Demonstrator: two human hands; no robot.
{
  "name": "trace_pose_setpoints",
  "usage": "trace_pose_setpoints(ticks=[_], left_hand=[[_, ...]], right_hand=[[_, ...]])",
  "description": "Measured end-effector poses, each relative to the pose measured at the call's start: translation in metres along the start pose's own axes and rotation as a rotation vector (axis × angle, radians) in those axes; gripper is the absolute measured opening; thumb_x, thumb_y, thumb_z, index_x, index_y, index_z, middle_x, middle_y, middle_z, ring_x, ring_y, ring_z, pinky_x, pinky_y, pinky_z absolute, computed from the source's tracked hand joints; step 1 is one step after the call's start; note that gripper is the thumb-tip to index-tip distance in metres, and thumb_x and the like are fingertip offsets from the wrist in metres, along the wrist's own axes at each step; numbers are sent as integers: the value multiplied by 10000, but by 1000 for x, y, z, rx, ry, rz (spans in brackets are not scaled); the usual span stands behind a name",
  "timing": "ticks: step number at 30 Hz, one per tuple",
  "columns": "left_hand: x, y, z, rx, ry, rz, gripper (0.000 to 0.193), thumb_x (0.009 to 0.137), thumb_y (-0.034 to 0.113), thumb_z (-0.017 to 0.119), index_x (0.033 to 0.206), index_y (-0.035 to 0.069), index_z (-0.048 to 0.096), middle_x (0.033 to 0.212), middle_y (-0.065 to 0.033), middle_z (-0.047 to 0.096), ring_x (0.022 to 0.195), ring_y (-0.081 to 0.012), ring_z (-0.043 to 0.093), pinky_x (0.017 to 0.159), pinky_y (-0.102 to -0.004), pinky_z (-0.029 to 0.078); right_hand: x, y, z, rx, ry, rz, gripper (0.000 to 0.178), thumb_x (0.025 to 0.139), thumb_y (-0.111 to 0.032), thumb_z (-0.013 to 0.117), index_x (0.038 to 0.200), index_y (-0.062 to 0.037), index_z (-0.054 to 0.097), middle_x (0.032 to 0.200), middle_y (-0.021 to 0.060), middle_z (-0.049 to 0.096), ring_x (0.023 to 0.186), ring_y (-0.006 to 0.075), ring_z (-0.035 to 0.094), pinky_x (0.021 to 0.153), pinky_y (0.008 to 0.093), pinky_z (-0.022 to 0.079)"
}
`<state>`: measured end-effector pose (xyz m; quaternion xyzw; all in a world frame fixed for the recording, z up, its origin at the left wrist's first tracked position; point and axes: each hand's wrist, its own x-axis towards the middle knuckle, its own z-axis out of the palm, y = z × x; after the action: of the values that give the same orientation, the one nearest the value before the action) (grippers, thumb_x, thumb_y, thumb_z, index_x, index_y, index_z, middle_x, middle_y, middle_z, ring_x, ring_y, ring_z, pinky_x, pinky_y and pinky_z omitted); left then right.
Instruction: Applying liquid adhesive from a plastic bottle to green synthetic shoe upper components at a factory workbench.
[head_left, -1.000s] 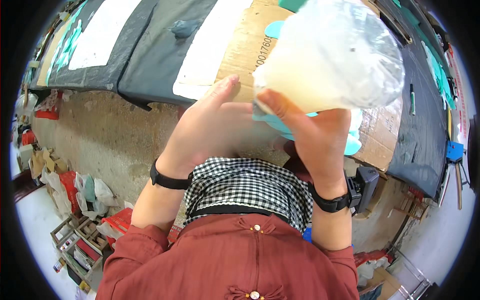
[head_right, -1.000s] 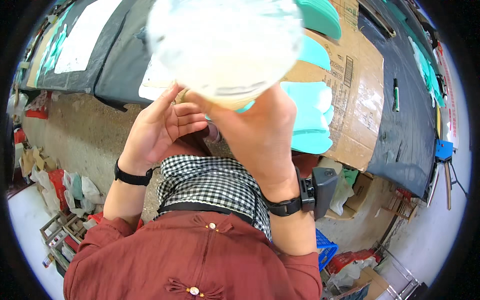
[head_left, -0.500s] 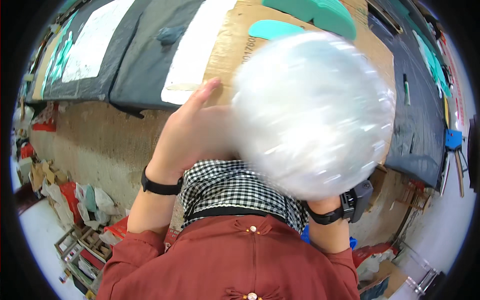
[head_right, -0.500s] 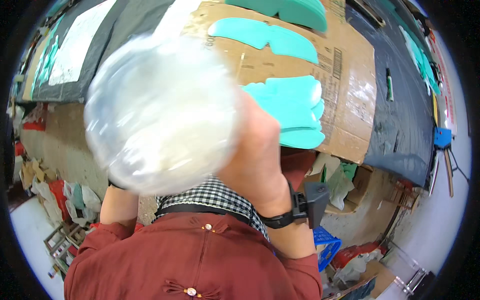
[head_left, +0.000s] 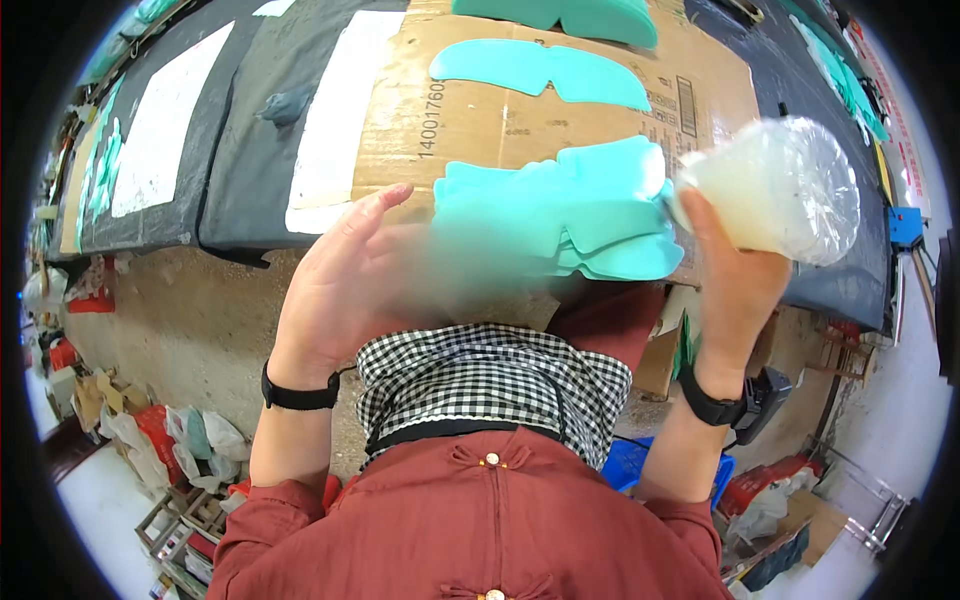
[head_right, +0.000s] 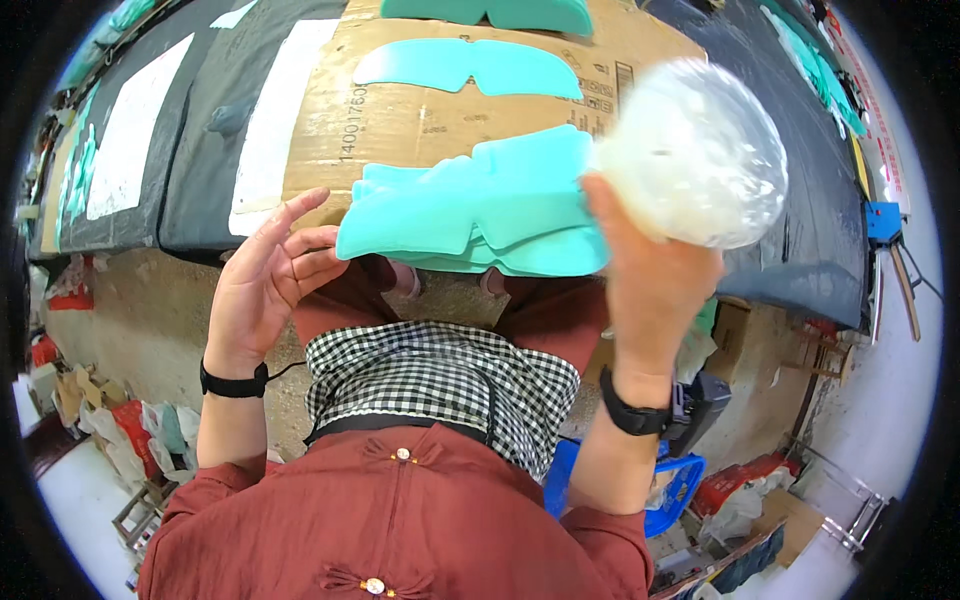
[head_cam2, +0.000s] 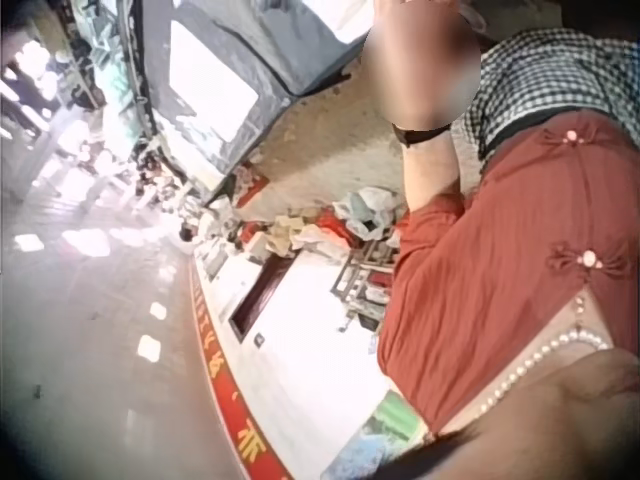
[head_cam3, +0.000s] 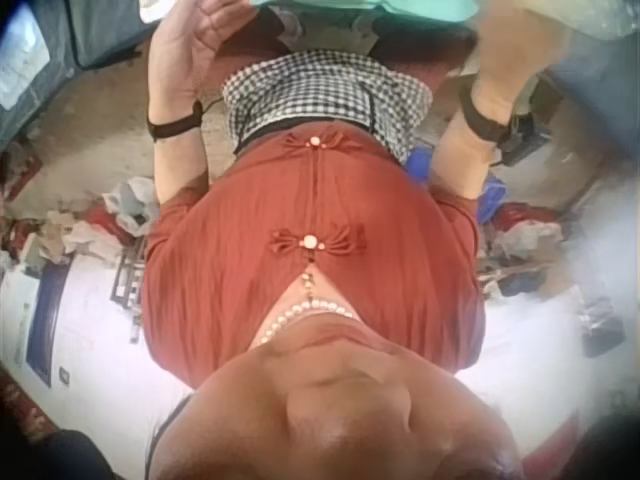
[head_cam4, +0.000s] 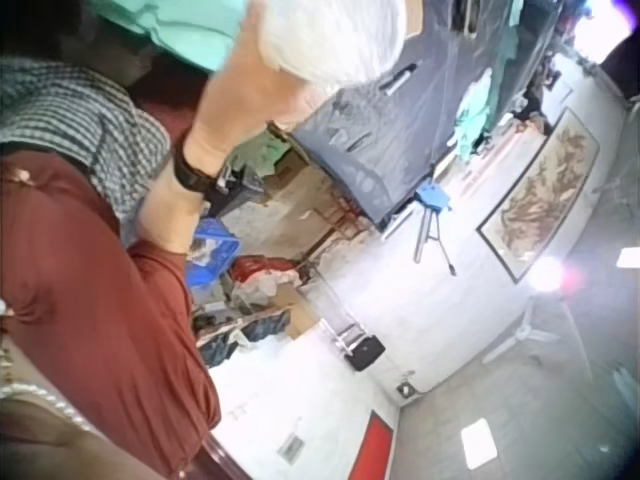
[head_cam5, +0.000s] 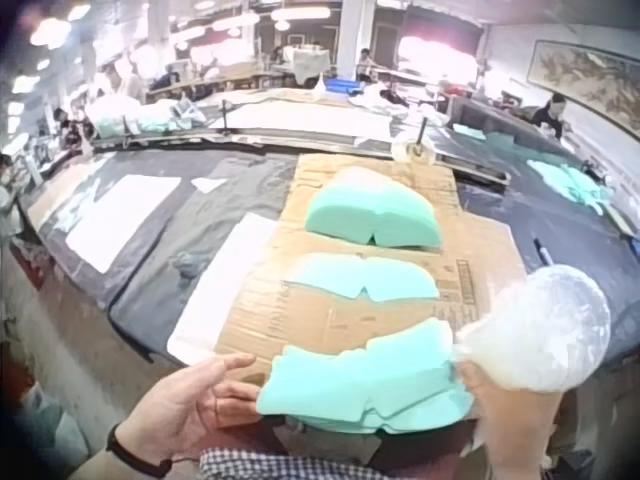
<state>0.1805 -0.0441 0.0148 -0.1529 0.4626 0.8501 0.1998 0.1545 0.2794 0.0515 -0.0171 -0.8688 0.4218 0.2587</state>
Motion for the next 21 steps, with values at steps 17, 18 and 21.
trace_pose_setpoints(ticks=[17, 18, 21], left_hand=[[20, 10, 11, 275, 71, 42, 174, 937, 15, 693, 1110, -4, 689, 1029, -50, 722, 875, -100, 706, 818, -250, 624], [23, 9, 16, 276, 60, 42, 174, 937, 15, 693, 1110, -4, 689, 1029, -50, 722, 875, -100, 706, 818, -250, 624], [16, 5, 30, 325, 137, 56, 192, 933, 47, 668, 1121, 5, 677, 1002, -51, 723, 839, -105, 685, 751, -239, 547]], right_hand=[[18, 14, 3, 25, 4, 79, 422, 813, -197, 879, 1176, -75, 701, 1014, 115, 778, 892, 266, 745, 792, 370, 582], [15, 12, -3, 144, 49, 125, 433, 815, -197, 883, 1188, -67, 704, 1013, 96, 783, 875, 248, 741, 806, 372, 579], [-24, -20, 4, -204, -138, -71, 367, 896, -199, 799, 1198, -13, 706, 1106, 81, 763, 961, 242, 720, 849, 398, 558]])
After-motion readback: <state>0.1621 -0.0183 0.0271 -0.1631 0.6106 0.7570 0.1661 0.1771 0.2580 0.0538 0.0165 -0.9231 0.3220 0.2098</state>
